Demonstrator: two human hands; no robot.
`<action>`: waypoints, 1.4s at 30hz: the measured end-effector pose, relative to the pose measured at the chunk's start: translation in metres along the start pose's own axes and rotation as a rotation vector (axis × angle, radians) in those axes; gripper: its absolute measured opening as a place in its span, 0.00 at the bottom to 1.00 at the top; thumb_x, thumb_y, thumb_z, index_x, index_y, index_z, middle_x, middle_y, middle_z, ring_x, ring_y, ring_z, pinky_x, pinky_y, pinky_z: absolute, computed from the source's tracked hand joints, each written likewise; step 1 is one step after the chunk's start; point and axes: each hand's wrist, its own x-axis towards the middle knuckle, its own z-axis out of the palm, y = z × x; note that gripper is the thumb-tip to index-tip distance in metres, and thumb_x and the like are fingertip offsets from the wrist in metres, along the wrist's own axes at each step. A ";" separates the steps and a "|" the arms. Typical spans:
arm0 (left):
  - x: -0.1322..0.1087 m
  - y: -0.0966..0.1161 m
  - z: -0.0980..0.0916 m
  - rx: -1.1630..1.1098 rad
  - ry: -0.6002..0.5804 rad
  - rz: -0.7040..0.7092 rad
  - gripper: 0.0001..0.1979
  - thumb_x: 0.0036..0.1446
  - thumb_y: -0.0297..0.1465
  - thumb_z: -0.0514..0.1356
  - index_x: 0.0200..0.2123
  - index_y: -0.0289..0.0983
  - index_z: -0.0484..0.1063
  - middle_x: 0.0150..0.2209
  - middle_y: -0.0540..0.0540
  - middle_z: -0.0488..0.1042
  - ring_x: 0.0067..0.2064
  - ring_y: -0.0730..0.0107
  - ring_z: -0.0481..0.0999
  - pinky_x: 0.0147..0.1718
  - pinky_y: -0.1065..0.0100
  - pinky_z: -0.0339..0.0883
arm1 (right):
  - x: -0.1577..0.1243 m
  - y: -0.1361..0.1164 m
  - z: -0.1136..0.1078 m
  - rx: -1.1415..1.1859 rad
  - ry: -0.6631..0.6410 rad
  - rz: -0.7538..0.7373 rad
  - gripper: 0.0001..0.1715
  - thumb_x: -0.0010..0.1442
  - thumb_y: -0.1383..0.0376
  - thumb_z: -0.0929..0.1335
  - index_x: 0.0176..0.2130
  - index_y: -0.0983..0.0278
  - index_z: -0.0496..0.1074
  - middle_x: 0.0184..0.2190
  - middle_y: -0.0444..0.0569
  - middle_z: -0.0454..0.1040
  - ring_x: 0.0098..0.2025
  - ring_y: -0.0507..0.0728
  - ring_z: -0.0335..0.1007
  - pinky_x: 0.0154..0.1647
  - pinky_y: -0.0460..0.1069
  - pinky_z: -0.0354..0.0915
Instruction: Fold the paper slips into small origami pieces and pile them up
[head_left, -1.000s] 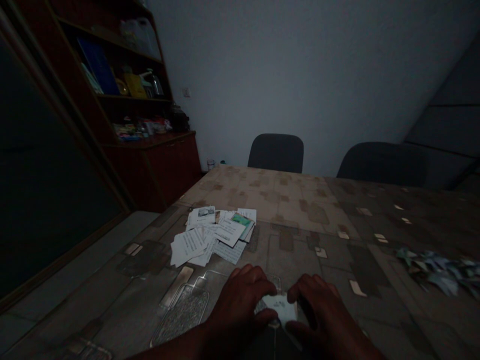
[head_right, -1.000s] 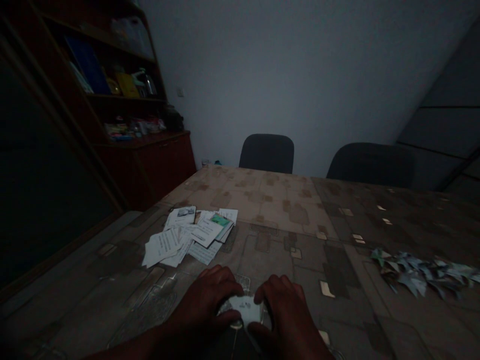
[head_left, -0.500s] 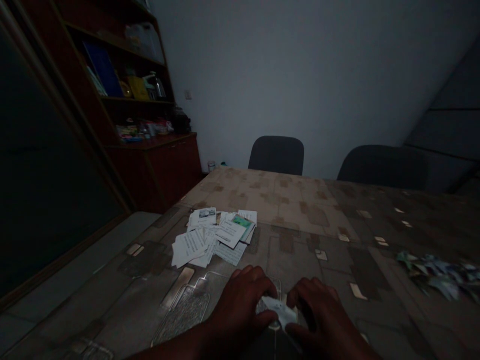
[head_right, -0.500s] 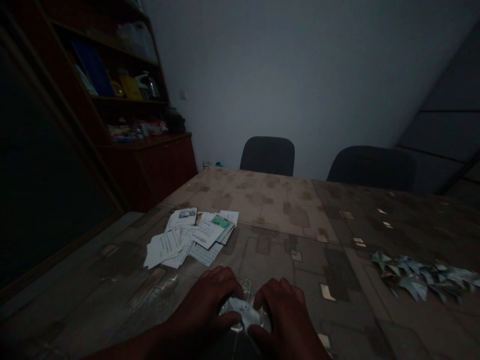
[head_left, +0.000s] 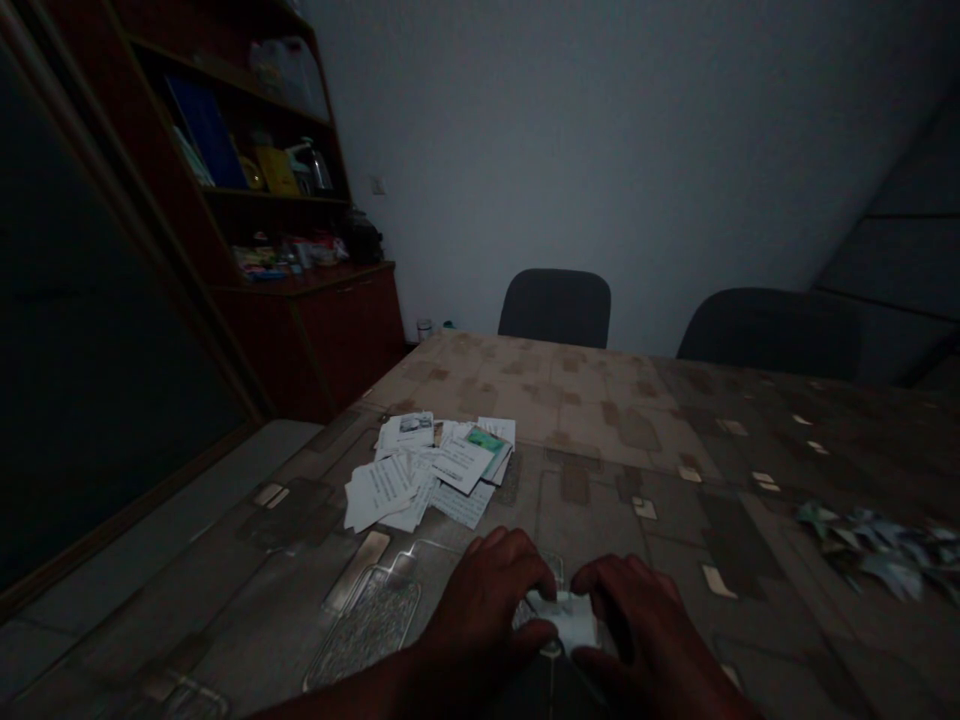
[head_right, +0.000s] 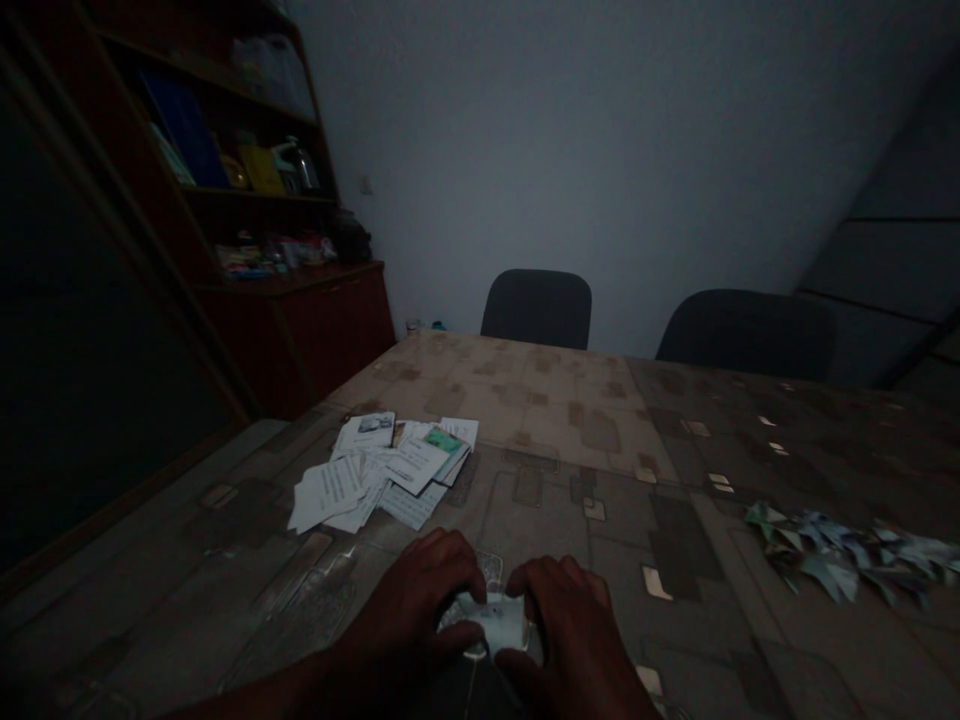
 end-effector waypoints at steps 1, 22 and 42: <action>0.000 0.000 0.001 0.011 0.005 0.016 0.12 0.48 0.27 0.70 0.37 0.38 0.74 0.39 0.48 0.72 0.42 0.62 0.68 0.41 0.65 0.57 | 0.000 0.000 -0.001 0.009 -0.001 -0.010 0.25 0.43 0.76 0.71 0.41 0.58 0.66 0.33 0.45 0.71 0.36 0.61 0.68 0.37 0.55 0.61; 0.001 -0.015 0.005 0.146 0.235 0.402 0.07 0.53 0.22 0.65 0.30 0.39 0.74 0.31 0.51 0.69 0.34 0.68 0.64 0.32 0.66 0.50 | 0.004 -0.014 -0.019 0.345 -0.055 0.121 0.15 0.61 0.63 0.64 0.48 0.60 0.67 0.32 0.44 0.71 0.33 0.57 0.68 0.33 0.48 0.61; -0.012 -0.015 0.010 0.488 0.293 0.506 0.10 0.56 0.22 0.61 0.26 0.37 0.64 0.26 0.52 0.68 0.29 0.69 0.61 0.29 0.64 0.47 | 0.003 -0.003 -0.032 0.066 -0.086 -0.142 0.24 0.50 0.79 0.61 0.41 0.62 0.76 0.31 0.49 0.76 0.37 0.59 0.69 0.39 0.53 0.62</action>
